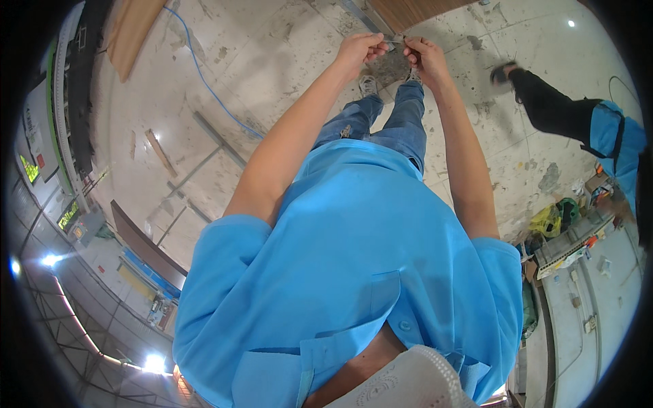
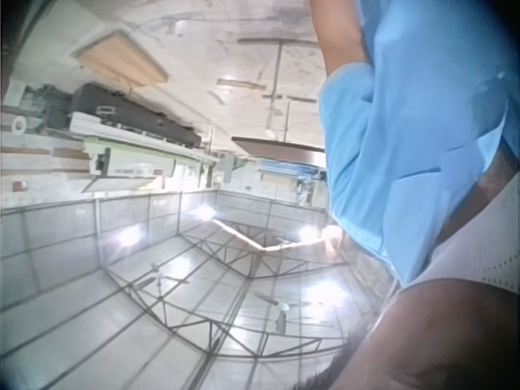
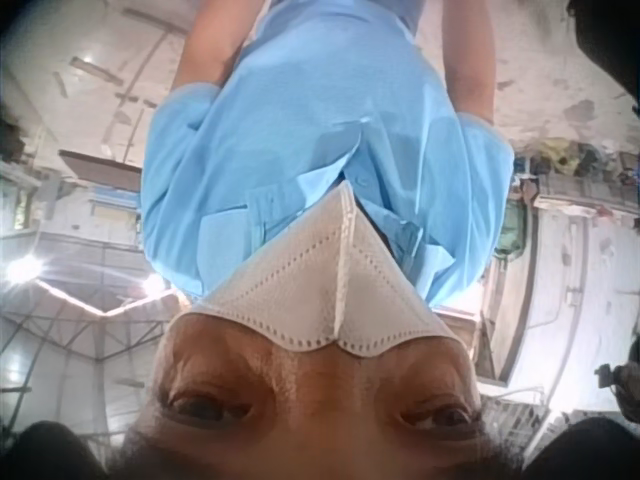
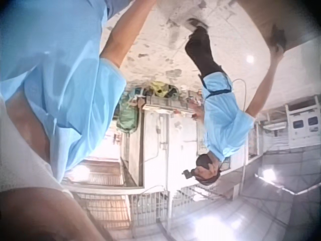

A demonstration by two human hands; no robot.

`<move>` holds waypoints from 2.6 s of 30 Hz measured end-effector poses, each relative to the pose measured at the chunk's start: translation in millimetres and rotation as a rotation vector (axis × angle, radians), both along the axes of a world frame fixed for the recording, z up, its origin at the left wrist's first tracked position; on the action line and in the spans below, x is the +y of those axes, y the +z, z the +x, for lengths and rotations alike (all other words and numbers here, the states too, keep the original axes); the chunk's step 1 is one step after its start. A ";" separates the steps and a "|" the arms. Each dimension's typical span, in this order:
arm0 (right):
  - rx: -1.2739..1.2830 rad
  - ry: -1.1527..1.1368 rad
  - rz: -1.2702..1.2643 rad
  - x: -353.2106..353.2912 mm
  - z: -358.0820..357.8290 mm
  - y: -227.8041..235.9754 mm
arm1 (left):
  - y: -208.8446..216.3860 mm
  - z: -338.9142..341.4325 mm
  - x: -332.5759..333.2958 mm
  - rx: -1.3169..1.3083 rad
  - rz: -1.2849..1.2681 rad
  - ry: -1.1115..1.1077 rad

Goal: The person applies small rectangular labels to the edges of a large wooden tabletop using a utility knife to smooth them. The person lifts and repositions the tabletop to access different edges, then continues applying labels along the perimeter.

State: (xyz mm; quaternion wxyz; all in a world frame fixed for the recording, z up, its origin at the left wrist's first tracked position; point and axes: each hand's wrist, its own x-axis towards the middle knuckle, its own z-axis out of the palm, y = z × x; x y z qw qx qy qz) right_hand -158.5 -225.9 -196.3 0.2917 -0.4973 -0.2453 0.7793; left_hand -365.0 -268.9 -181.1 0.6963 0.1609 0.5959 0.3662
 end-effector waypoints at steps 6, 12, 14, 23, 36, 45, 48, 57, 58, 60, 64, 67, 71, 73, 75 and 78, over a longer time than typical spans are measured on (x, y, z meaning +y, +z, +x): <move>-0.023 0.023 0.036 0.4 2.0 0.0 | -4.0 1.5 1.5 -0.015 -0.016 0.037; 0.007 0.004 0.089 -0.2 -0.4 -0.4 | 2.7 10.3 -3.0 -0.015 0.011 0.092; -0.009 -0.002 0.107 0.2 0.7 8.4 | 10.4 12.9 -5.3 -0.022 0.030 0.132; -0.041 0.112 0.159 4.2 5.1 34.8 | 29.4 5.8 -10.9 -0.047 0.086 0.079; -0.066 0.169 0.047 18.8 8.0 -7.9 | 1.7 14.5 -7.2 -0.002 -0.068 0.103; -0.050 0.183 0.053 20.3 8.0 -5.9 | -2.4 16.3 -9.9 -0.039 -0.076 0.147; -0.047 0.184 0.075 21.5 10.0 -8.7 | -1.9 16.8 -10.5 -0.055 -0.076 0.159; -0.038 0.126 0.145 16.9 7.0 10.1 | 19.3 26.9 -11.4 -0.054 0.037 0.243; 0.040 0.137 0.229 16.6 8.3 19.0 | 25.2 26.6 -12.6 -0.067 0.089 0.249; 0.090 0.131 0.318 22.7 13.7 38.4 | 36.6 23.4 -15.0 -0.056 0.202 0.221; -0.006 0.239 0.469 30.4 16.2 58.1 | 45.7 9.1 -13.1 -0.005 0.274 0.157; -0.124 0.242 0.166 16.1 7.5 45.2 | 34.1 7.4 -10.2 0.029 0.121 0.132; -0.108 0.100 -0.023 -4.7 1.1 15.0 | 10.8 9.4 -8.5 0.060 -0.019 0.095; -0.026 0.047 -0.001 -6.3 0.0 4.4 | 1.6 8.4 -4.3 0.073 -0.023 0.090; -0.009 0.009 -0.005 -4.9 -0.8 -1.1 | -4.5 6.6 0.9 0.085 0.007 0.079; -0.002 -0.009 -0.002 -3.2 -3.4 -2.3 | -8.6 4.7 6.5 0.073 0.005 0.091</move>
